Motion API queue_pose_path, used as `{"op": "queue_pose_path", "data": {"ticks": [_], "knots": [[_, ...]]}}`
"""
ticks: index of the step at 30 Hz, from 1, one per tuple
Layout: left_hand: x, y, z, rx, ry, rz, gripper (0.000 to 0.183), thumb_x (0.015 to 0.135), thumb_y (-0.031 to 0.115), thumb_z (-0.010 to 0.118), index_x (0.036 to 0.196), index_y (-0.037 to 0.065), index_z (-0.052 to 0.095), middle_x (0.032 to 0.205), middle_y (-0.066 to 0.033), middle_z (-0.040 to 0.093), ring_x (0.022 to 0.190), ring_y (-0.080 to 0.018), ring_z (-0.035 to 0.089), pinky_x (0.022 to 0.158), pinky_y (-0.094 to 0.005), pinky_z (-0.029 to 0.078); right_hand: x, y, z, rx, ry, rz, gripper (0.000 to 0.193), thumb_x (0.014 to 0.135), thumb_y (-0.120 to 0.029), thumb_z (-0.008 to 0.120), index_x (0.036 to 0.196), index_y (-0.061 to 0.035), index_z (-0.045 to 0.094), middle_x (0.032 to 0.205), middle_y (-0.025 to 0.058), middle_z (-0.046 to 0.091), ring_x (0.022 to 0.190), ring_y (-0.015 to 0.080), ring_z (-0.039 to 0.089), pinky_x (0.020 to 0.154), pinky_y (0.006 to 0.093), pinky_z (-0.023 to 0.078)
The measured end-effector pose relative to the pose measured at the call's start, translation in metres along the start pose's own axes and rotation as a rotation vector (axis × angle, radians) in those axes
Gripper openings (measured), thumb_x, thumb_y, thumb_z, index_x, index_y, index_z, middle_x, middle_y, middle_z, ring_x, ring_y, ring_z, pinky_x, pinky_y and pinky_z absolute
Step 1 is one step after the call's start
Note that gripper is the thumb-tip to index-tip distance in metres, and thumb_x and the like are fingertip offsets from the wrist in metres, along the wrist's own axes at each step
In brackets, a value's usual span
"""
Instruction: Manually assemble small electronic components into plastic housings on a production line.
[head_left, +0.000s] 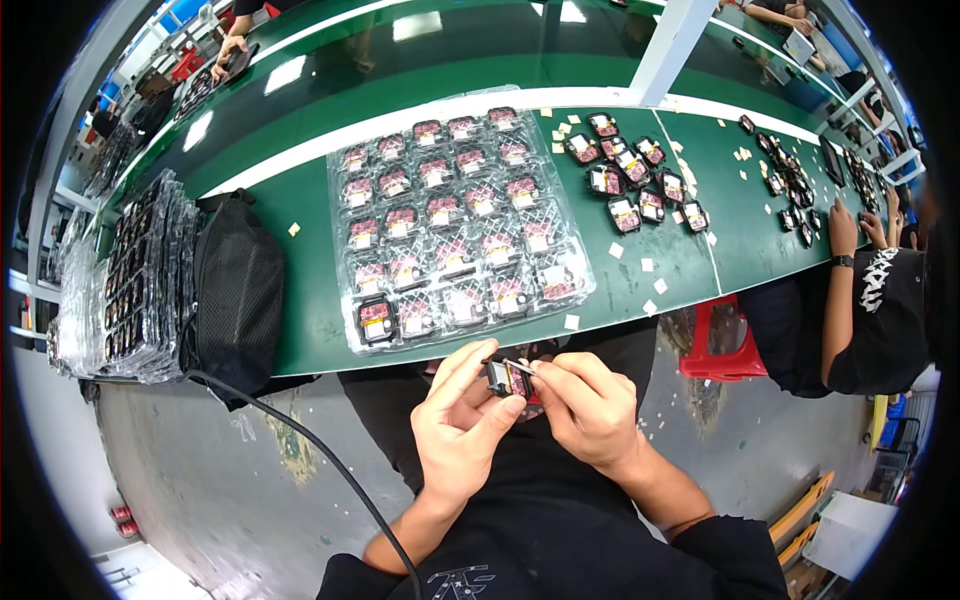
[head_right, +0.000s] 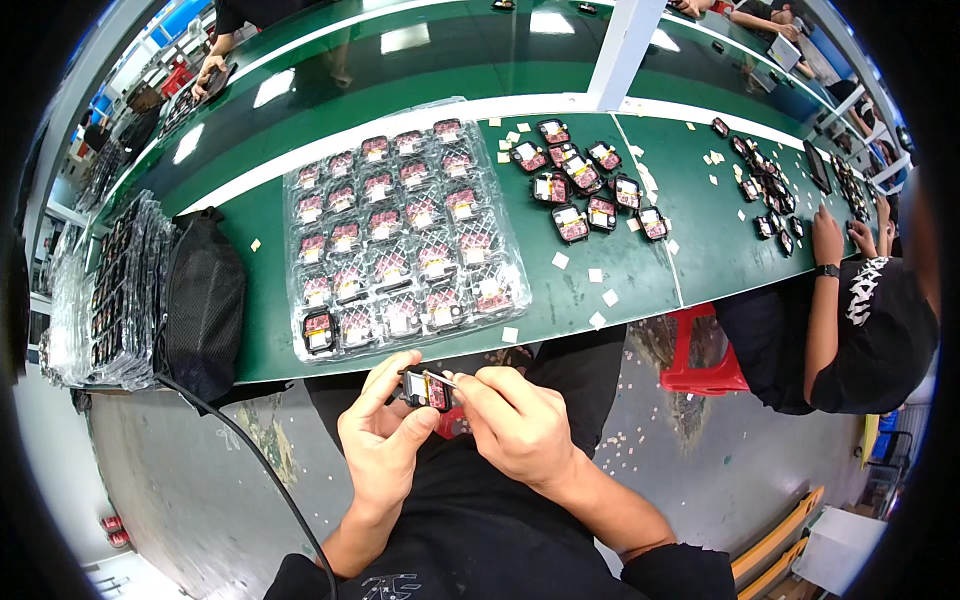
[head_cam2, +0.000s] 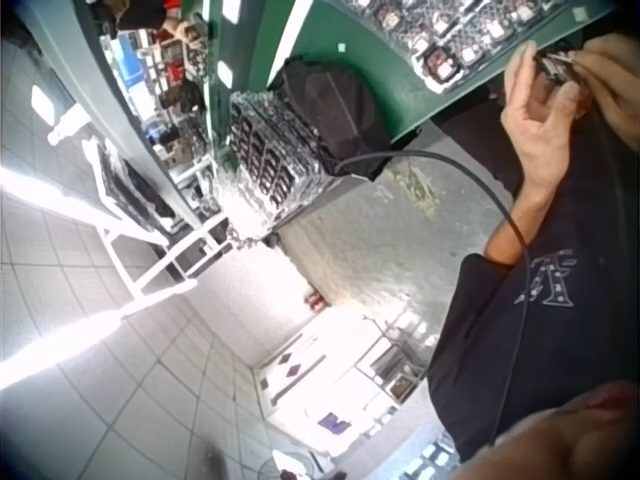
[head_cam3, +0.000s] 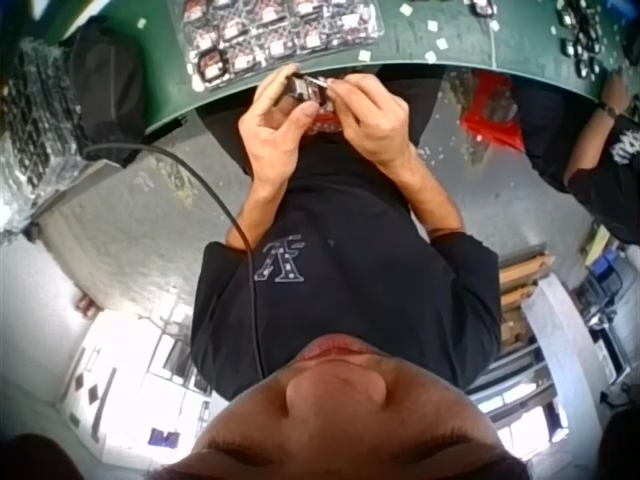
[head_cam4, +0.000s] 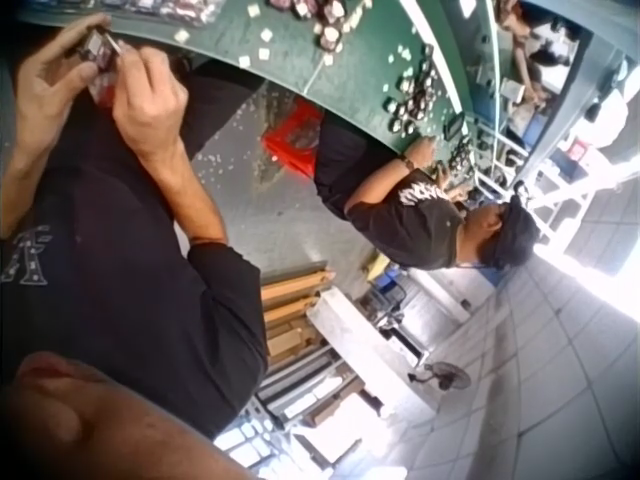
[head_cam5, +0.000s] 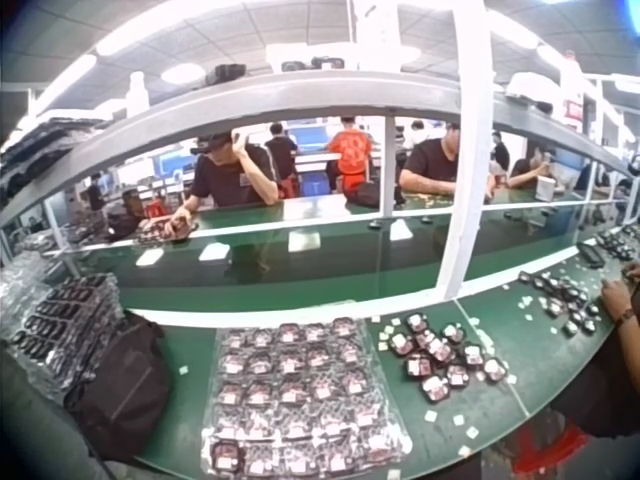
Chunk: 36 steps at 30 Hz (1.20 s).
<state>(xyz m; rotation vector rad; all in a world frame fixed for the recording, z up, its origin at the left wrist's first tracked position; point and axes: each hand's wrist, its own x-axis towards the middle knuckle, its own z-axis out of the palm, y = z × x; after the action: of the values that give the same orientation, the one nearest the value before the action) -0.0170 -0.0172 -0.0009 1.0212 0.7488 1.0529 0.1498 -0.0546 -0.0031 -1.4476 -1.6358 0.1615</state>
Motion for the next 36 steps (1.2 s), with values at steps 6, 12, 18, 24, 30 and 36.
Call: {"op": "queue_pose_path", "data": {"ticks": [6,12,18,24,30,36], "knots": [[-0.005,-0.003,-0.011,-0.105,-0.026,0.005,0.059,0.088,-0.015,0.074,0.143,-0.009,0.052,0.144,-0.0177,0.05,0.125,-0.0286,0.063,0.106,-0.0405,0.056,0.011,0.018,-0.008,0.202,-0.125,0.065,0.016,0.087,-0.001,0.079,0.103,-0.0004,0.074,0.092,0.0117,0.069,0.069,0.0269,0.069,0.061,0.035,0.057],[0.017,0.001,-0.028,0.439,0.204,0.438,0.05,0.077,-0.011,0.083,0.121,0.0,0.062,0.13,-0.0166,0.056,0.118,-0.0277,0.065,0.098,-0.0363,0.055,0.035,0.066,-0.019,-0.235,0.089,0.282,0.026,0.096,-0.006,0.071,0.122,-0.0027,0.069,0.109,0.0164,0.065,0.077,0.0348,0.069,0.067,0.0434,0.056],[0.048,0.009,-0.034,0.997,0.38,0.511,0.032,0.079,0.0,0.084,0.106,0.005,0.068,0.118,-0.0132,0.061,0.124,-0.0395,0.061,0.109,-0.0509,0.046,0.051,0.093,-0.019,-0.511,0.063,0.382,0.029,0.097,-0.019,0.073,0.123,-0.0076,0.068,0.124,0.0155,0.06,0.081,0.0396,0.071,0.072,0.0495,0.057],[0.053,-0.005,-0.033,1.323,0.471,0.398,0.017,0.086,0.013,0.08,0.1,0.012,0.07,0.12,-0.0075,0.06,0.137,-0.0411,0.049,0.12,-0.0701,0.015,0.041,0.1,-0.02,-0.537,0.121,0.336,0.022,0.095,-0.021,0.076,0.107,-0.0062,0.066,0.127,0.0155,0.062,0.083,0.0405,0.072,0.072,0.0504,0.057],[0.049,-0.002,-0.036,1.45,0.466,0.342,0.021,0.088,0.024,0.083,0.106,0.016,0.076,0.12,-0.0049,0.059,0.14,-0.0397,0.046,0.118,-0.0741,0.014,0.037,0.088,-0.03,-0.45,0.077,0.418,0.023,0.093,-0.017,0.078,0.105,-0.0025,0.064,0.116,0.0157,0.065,0.087,0.0393,0.072,0.073,0.0485,0.057],[0.043,0.001,-0.028,1.543,0.46,0.437,0.035,0.088,0.025,0.084,0.119,0.012,0.076,0.123,-0.0112,0.057,0.135,-0.04,0.049,0.119,-0.0665,0.023,0.034,0.071,-0.035,-0.252,0.233,0.284,0.027,0.083,-0.007,0.086,0.099,-0.0017,0.065,0.107,0.0138,0.067,0.073,0.0278,0.066,0.063,0.0379,0.054]]}}
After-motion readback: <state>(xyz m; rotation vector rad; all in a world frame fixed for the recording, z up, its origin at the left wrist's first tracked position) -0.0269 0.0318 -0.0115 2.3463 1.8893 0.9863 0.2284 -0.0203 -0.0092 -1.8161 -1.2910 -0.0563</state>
